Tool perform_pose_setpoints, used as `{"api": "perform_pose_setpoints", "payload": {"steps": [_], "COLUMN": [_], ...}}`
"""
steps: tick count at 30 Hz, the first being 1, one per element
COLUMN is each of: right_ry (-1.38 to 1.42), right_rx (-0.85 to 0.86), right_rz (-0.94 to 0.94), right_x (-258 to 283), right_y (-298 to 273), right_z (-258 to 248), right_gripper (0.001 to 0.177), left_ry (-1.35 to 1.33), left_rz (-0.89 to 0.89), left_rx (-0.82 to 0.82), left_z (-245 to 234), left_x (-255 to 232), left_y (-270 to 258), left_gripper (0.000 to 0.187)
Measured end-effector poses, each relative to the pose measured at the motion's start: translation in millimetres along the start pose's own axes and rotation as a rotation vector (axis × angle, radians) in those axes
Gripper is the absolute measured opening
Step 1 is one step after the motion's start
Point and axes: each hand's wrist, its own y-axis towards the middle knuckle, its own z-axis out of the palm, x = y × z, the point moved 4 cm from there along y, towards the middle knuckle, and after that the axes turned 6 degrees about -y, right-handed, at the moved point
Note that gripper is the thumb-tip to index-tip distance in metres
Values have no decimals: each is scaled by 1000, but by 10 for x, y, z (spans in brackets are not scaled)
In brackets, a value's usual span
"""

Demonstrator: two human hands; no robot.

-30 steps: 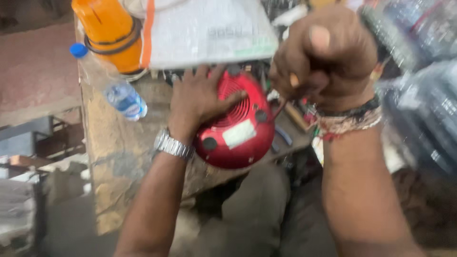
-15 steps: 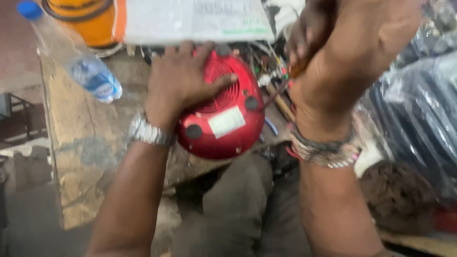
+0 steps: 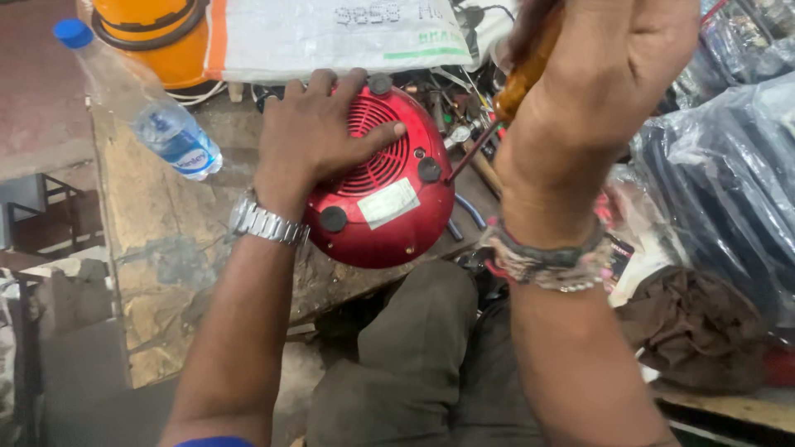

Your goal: The person uses a screwdriver to tighten screws on the base of a red mixer grinder, then handles several loose wires at the bottom of the appliance.

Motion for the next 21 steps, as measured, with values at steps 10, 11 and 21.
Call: {"api": "perform_pose_setpoints", "payload": {"steps": [10,11,21], "right_ry": [514,453,-87], "right_rx": [708,603,-118], "right_rz": [445,424,-18], "right_x": [-241,-313,89], "right_y": [438,340,-110], "right_z": [-99,-152,50], "right_gripper": [39,39,42], "left_ry": [2,0,19], "left_rz": [48,38,94], "left_rx": [-44,-35,-94], "left_z": [-93,-69,36], "left_x": [-90,-80,24], "left_y": [14,-6,22], "left_gripper": [93,92,93]}}
